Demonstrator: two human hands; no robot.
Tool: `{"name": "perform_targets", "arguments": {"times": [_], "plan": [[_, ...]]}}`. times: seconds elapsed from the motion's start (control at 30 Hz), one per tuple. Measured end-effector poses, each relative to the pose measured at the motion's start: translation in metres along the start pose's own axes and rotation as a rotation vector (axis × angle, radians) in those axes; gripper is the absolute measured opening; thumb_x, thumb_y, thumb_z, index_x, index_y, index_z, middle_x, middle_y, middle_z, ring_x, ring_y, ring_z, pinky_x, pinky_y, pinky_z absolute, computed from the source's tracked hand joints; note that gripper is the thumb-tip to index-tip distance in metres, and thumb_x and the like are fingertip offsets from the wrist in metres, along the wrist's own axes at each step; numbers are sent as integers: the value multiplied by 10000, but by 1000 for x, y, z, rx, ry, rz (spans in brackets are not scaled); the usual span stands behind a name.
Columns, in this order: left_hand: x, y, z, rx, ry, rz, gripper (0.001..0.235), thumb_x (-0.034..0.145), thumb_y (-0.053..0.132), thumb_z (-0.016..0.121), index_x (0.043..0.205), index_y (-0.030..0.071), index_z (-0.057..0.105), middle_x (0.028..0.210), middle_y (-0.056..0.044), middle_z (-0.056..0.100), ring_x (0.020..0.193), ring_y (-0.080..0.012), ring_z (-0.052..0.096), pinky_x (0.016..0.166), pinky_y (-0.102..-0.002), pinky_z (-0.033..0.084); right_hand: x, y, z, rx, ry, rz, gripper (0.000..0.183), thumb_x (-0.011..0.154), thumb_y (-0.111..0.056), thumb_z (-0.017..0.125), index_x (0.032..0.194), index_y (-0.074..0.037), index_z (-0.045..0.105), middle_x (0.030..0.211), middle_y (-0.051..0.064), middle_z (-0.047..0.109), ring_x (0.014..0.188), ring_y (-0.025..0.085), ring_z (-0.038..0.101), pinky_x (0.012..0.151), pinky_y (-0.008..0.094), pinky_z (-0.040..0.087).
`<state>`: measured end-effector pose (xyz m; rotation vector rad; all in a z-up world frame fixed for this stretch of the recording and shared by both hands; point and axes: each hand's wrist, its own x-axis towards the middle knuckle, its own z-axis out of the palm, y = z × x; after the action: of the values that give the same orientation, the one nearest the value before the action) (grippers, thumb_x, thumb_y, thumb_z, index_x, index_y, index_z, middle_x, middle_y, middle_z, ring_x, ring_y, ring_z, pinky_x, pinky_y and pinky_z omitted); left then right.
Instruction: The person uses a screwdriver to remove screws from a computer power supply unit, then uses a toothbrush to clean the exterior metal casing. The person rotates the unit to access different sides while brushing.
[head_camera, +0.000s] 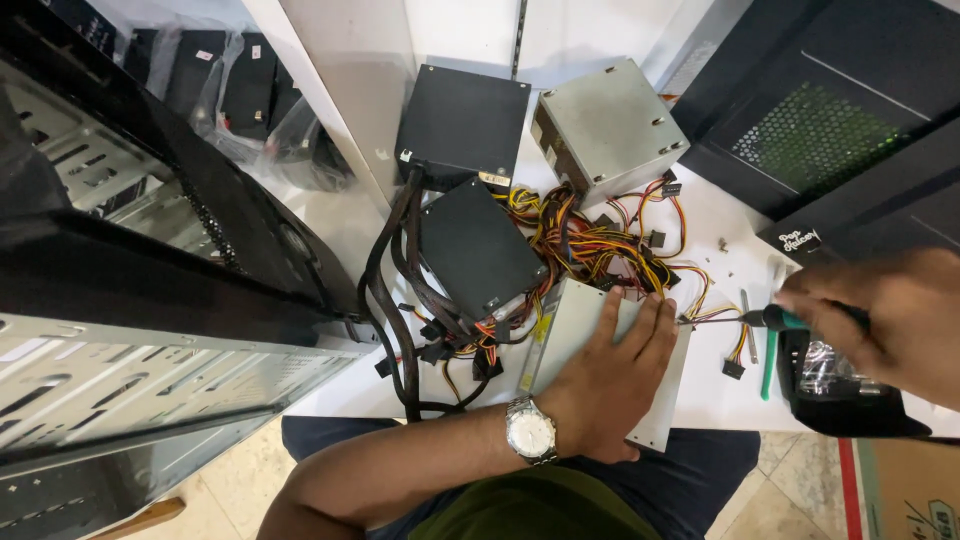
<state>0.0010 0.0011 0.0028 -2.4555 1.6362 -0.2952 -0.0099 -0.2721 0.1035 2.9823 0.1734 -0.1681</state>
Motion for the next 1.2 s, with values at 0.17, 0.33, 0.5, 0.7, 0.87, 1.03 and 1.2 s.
{"name": "perform_targets", "arguments": {"times": [0.17, 0.33, 0.5, 0.7, 0.87, 1.03, 1.2], "plan": [[0, -1, 0, -22, 4, -1, 1526, 520, 1082, 622, 1538, -18, 339, 1611, -235, 336, 1504, -399, 306, 1204, -705, 201, 7, 8, -6, 258, 0, -310, 364, 788, -292, 718, 1152, -284, 734, 1084, -25, 742, 923, 190, 762, 777, 378, 618], [1, 0, 0, -27, -13, 5, 1560, 508, 1081, 643, 1537, -44, 313, 1614, -239, 326, 1504, -393, 304, 1206, -705, 191, 5, -9, -18, 207, 64, -294, 467, 845, -574, 593, 1051, -180, 738, 974, 27, 740, 753, 214, 765, 713, 375, 609], [0, 0, 1, -5, -7, 21, 1518, 535, 1093, 597, 1543, -11, 335, 1614, -249, 323, 1507, -416, 294, 1197, -719, 197, 6, -4, -19, 250, 25, -210, 319, 830, -356, 697, 1104, -207, 759, 969, 12, 830, 656, 160, 846, 617, 314, 694], [1, 0, -1, -10, -36, 18, 1502, 539, 1080, 605, 1548, 2, 328, 1624, -250, 313, 1517, -409, 282, 1198, -711, 188, 1, -10, -13, -19, 38, -32, 486, 866, -637, 511, 1089, -255, 713, 839, 70, 777, 508, 210, 753, 526, 325, 566], [1, 0, 1, -27, -29, 21, 1494, 543, 1073, 611, 1547, 3, 331, 1623, -255, 308, 1517, -415, 278, 1197, -717, 184, 4, 3, -14, 162, -18, -155, 240, 840, -380, 666, 1052, -313, 756, 871, -25, 770, 684, 171, 771, 644, 337, 579], [1, -2, -2, 3, -52, 38, 1479, 578, 1089, 558, 1558, 9, 311, 1620, -252, 309, 1509, -414, 286, 1193, -718, 186, 5, -15, -27, 224, 43, -230, 491, 771, -556, 690, 1086, -184, 747, 1047, -17, 724, 736, 180, 771, 669, 354, 612], [0, -1, 0, -10, -24, 28, 1475, 553, 1080, 583, 1548, 19, 343, 1618, -252, 317, 1506, -412, 295, 1191, -720, 190, 3, 10, -6, 270, 20, -211, 380, 754, -240, 804, 1127, -265, 736, 405, -31, 677, 297, 64, 583, 437, 301, 454]]}}
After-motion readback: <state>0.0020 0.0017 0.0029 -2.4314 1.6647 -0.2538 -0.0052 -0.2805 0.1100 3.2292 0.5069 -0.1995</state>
